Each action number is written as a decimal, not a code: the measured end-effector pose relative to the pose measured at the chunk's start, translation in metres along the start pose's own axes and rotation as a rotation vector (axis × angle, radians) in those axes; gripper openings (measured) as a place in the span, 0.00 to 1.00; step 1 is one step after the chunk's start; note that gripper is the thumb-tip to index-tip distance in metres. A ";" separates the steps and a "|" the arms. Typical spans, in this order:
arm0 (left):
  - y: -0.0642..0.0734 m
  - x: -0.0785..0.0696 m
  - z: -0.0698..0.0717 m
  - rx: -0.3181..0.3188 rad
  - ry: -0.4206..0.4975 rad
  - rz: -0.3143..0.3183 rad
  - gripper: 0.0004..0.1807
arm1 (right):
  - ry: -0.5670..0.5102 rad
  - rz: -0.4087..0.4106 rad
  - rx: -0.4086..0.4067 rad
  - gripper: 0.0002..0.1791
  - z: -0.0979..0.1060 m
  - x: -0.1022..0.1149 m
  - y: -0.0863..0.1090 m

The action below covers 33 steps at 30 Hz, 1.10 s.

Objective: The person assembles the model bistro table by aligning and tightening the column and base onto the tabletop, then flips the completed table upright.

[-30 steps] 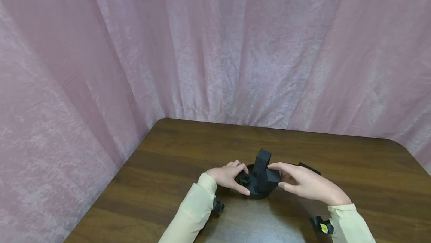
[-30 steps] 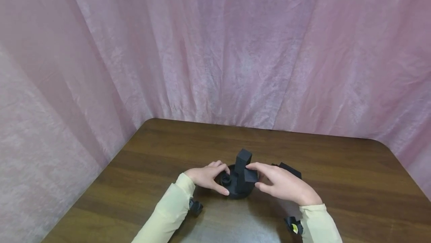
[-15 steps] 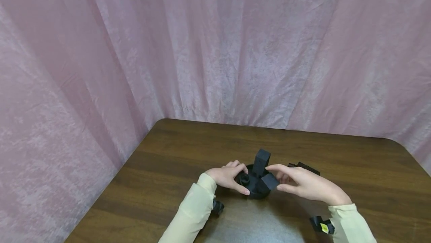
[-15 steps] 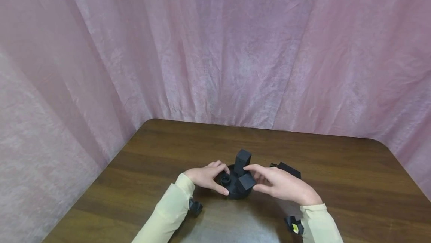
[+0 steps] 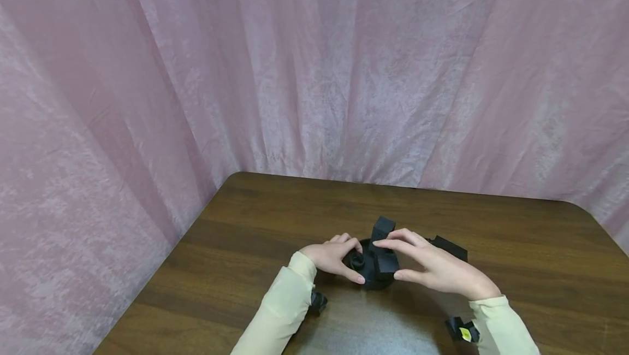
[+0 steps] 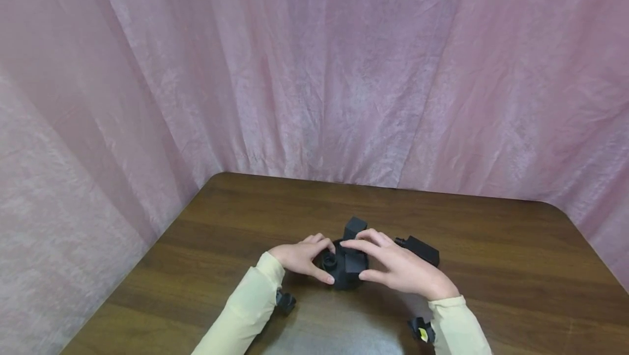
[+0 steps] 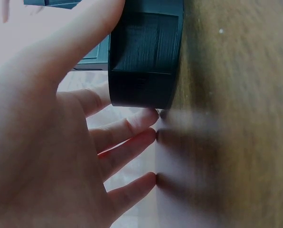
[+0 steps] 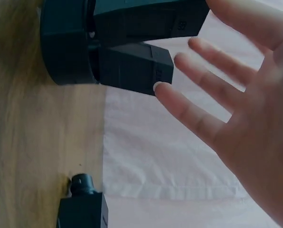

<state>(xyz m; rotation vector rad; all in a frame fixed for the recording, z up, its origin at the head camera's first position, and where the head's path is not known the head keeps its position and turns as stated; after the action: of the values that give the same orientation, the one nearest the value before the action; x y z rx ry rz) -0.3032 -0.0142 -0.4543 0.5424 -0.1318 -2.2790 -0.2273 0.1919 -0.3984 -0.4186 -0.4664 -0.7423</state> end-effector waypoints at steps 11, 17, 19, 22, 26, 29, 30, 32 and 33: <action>0.000 0.000 0.000 -0.006 -0.011 -0.007 0.32 | -0.053 -0.020 0.063 0.21 -0.005 0.003 -0.001; 0.001 -0.001 0.000 -0.015 -0.014 -0.001 0.32 | -0.007 -0.018 0.027 0.21 -0.006 0.002 -0.001; 0.001 -0.002 -0.001 -0.018 -0.018 -0.003 0.32 | 0.023 -0.015 0.003 0.22 -0.006 0.001 -0.002; 0.000 -0.002 -0.001 -0.013 -0.022 0.000 0.33 | 0.057 -0.037 -0.017 0.22 -0.007 0.000 -0.003; 0.000 -0.002 0.000 0.000 -0.021 0.004 0.33 | 0.061 -0.096 -0.015 0.23 -0.007 -0.002 -0.004; 0.000 -0.001 0.000 0.003 -0.020 0.001 0.33 | 0.081 -0.136 -0.029 0.23 -0.006 -0.002 -0.005; 0.000 -0.001 0.000 0.003 -0.019 0.000 0.33 | 0.088 -0.145 -0.036 0.23 -0.005 -0.003 -0.005; 0.000 -0.001 0.000 0.003 -0.019 -0.001 0.33 | 0.096 -0.158 -0.044 0.23 -0.005 -0.003 -0.006; 0.000 -0.001 0.000 0.002 -0.018 0.001 0.33 | 0.090 -0.162 -0.044 0.23 -0.006 -0.003 -0.007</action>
<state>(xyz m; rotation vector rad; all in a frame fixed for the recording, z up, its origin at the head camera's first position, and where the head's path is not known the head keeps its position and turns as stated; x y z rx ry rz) -0.3020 -0.0135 -0.4539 0.5225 -0.1429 -2.2838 -0.2326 0.1861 -0.4031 -0.3894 -0.4030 -0.9253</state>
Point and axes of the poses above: each hand's wrist, its own y-axis away from the middle knuckle, its own z-axis out of the back of the hand, x = y × z, the point moved 3 cm from there along -y, towards the middle knuckle, and after that the axes turned 7 degrees about -y, right-handed, at the moved point
